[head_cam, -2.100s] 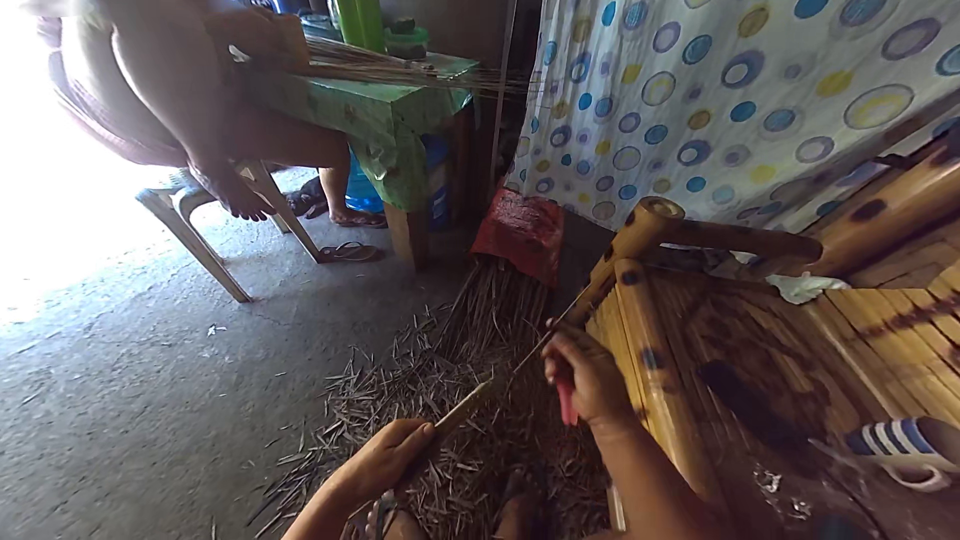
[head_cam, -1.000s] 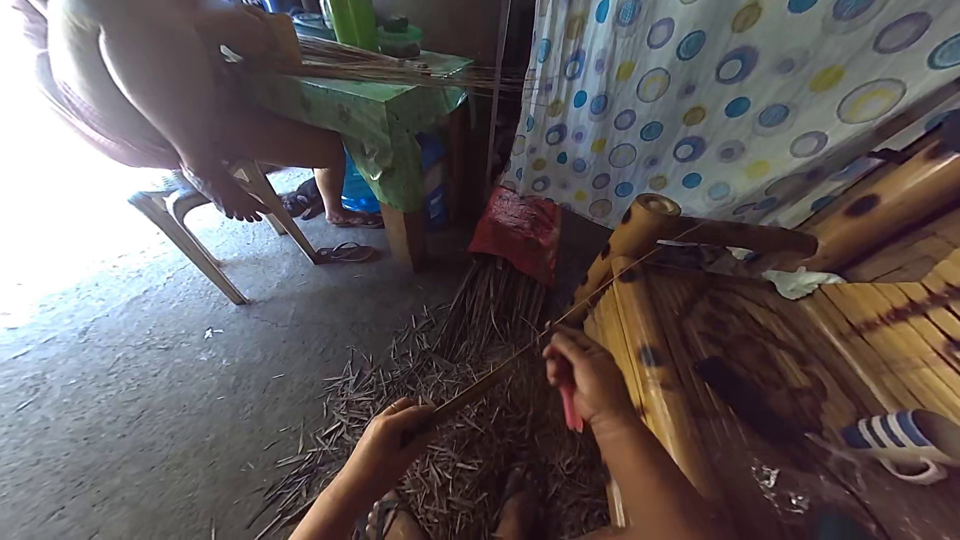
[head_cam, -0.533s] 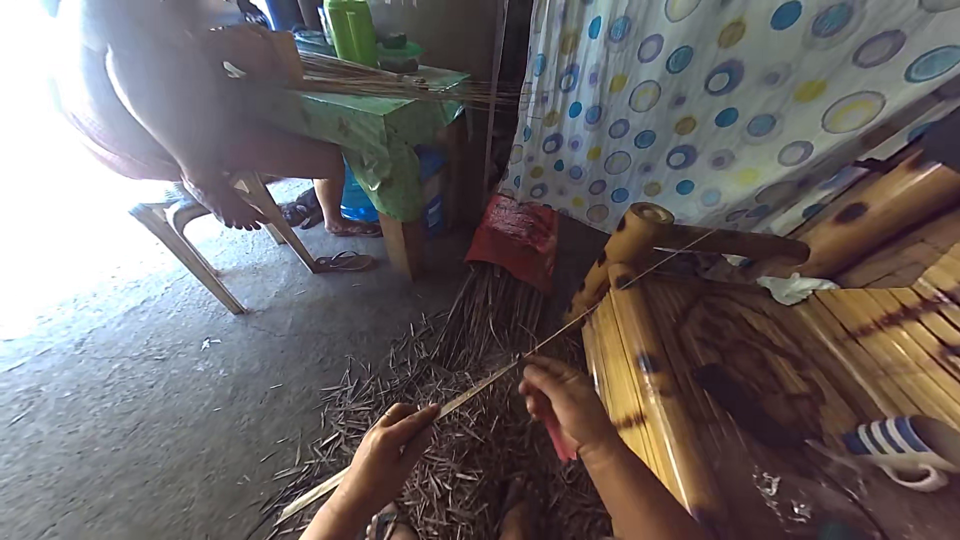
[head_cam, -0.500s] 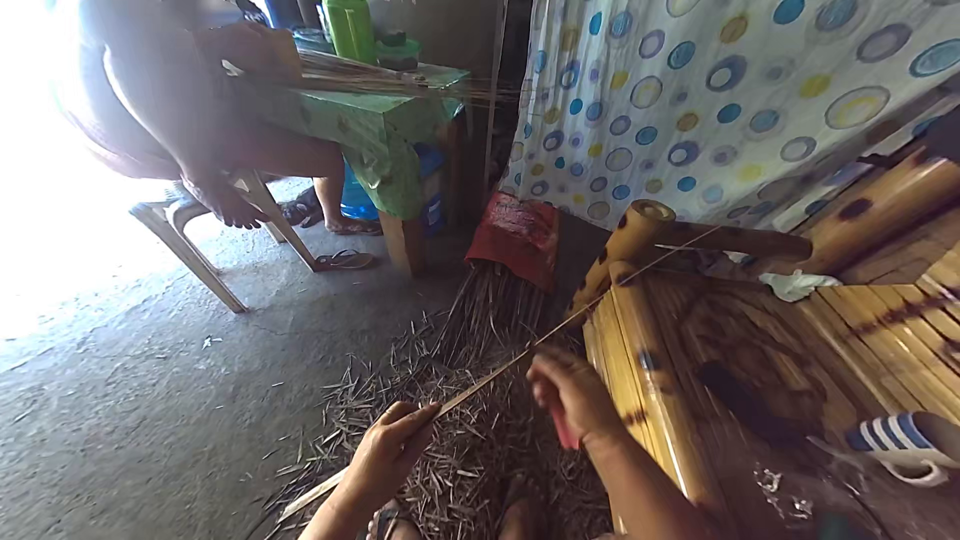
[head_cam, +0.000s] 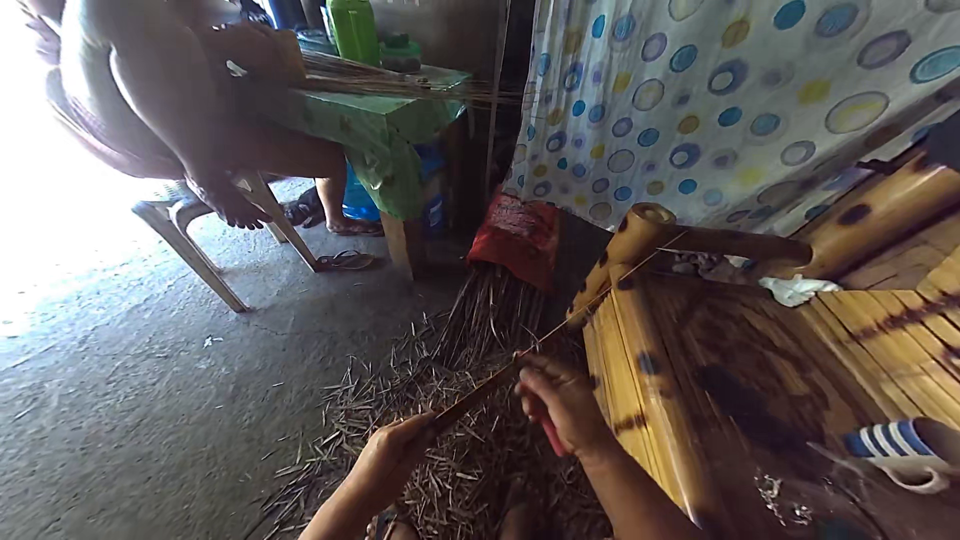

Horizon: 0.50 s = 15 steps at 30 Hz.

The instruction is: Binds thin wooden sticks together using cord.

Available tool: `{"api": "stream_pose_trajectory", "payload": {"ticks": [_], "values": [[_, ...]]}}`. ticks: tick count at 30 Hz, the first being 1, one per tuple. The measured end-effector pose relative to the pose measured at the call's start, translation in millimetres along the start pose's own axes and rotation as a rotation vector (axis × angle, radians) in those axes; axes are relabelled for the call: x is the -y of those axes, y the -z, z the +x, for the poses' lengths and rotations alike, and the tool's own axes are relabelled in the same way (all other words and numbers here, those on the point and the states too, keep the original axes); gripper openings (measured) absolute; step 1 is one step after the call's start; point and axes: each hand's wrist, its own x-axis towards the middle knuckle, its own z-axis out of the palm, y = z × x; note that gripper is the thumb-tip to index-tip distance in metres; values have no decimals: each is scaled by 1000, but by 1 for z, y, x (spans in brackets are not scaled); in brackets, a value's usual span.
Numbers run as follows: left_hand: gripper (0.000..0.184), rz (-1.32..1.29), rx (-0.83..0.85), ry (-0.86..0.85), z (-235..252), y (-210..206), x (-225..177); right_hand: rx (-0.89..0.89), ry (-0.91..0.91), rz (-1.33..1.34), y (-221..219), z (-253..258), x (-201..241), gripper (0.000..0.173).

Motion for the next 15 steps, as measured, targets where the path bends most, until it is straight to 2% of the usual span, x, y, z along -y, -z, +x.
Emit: {"api": "stream_pose_trajectory", "payload": {"ticks": [3, 7, 11, 15], "values": [[33, -71, 83, 68, -2, 3, -2, -82, 68, 20, 6, 10, 6, 33], [37, -134, 109, 62, 2, 4, -12, 79, 62, 24, -1, 1, -1, 33], [43, -48, 116, 14, -2, 6, -8, -55, 113, 87, 11, 13, 7, 32], [39, 17, 143, -5, 1, 5, -12, 48, 3, 31, 5, 3, 5, 30]]}}
